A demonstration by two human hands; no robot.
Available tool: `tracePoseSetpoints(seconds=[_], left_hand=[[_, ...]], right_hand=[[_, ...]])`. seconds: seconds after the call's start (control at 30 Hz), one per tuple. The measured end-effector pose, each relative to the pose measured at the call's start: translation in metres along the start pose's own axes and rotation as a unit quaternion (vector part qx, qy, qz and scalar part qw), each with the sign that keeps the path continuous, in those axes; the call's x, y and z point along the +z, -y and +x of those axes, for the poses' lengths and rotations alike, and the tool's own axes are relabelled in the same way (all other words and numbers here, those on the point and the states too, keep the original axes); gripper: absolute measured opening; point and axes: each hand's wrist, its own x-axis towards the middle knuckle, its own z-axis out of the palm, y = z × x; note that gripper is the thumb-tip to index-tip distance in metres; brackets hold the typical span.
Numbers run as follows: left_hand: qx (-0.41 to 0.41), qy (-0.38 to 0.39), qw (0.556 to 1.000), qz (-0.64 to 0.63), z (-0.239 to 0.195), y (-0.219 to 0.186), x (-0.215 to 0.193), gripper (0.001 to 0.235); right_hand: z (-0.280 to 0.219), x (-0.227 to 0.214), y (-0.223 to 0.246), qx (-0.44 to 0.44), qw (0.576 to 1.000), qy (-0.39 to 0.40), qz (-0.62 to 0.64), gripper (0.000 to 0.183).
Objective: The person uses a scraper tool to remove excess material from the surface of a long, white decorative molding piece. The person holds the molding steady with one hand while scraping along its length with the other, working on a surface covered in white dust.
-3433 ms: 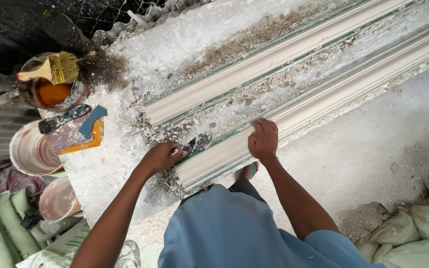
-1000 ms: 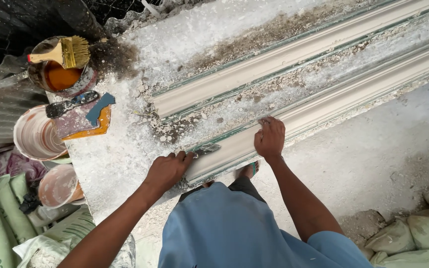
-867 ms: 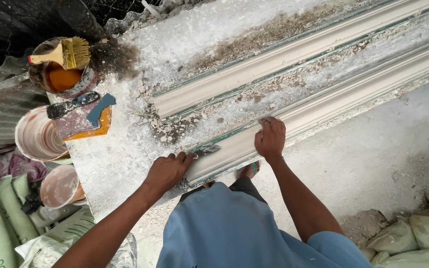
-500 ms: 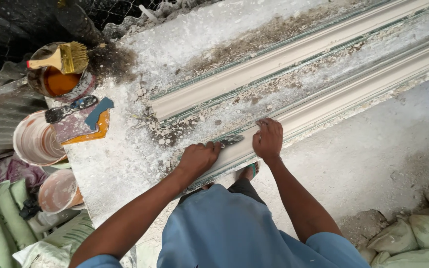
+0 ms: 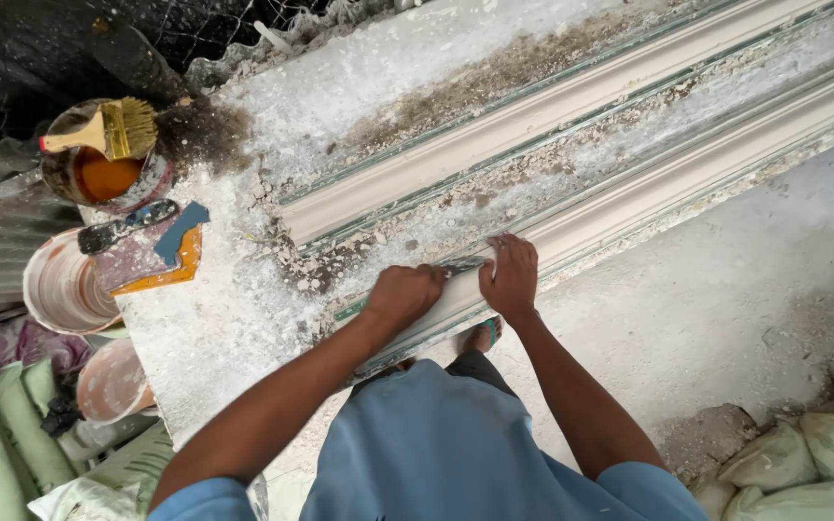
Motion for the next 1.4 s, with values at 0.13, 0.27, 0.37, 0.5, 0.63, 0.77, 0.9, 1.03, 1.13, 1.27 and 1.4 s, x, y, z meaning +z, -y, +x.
tracePoseSetpoints(seconds=[0.13,0.27,0.37,0.5,0.63,0.77,0.9,1.03,1.13,1.27,1.4], left_hand=[[-0.011,0.043,0.999,-0.018,-0.024,0.012,-0.041,0.020],[0.002,0.047,0.999,-0.009,-0.022,0.011,-0.033,0.017],[0.001,0.021,1.000,0.004,0.007,-0.004,-0.016,0.014],[0.003,0.005,1.000,0.020,0.021,-0.006,-0.009,0.014],[-0.010,0.052,0.999,0.005,-0.009,0.007,-0.037,0.019],[0.003,0.068,0.997,0.027,0.001,0.002,-0.053,0.021],[0.039,-0.007,0.999,0.003,0.075,-0.030,-0.006,0.020],[0.021,0.020,1.000,0.001,0.086,-0.037,-0.002,0.022],[0.008,0.075,0.997,-0.001,0.056,-0.017,-0.033,0.021],[-0.016,0.147,0.989,0.012,0.030,-0.011,-0.052,0.026],[0.015,0.099,0.995,-0.009,0.100,-0.036,-0.014,0.021]], right_hand=[[0.009,-0.024,-0.004,-0.004,0.999,0.040,0.032,0.035],[0.008,-0.037,-0.020,-0.032,0.996,0.065,0.042,0.036],[0.009,-0.035,-0.048,-0.038,0.997,0.070,0.000,0.036],[0.017,-0.028,-0.093,-0.038,0.994,0.087,-0.057,0.038],[0.029,-0.022,-0.141,-0.049,0.995,0.063,-0.060,0.037],[0.028,-0.006,-0.157,-0.035,0.997,0.049,-0.055,0.034],[0.031,-0.016,-0.144,-0.020,0.999,0.019,-0.047,0.033],[0.032,-0.023,-0.144,-0.034,0.999,0.004,-0.038,0.032],[0.038,-0.024,-0.140,-0.038,0.999,-0.019,-0.019,0.032],[0.035,-0.020,-0.142,-0.029,0.999,-0.021,-0.006,0.031],[0.037,-0.024,-0.142,-0.029,0.999,-0.014,0.005,0.033]])
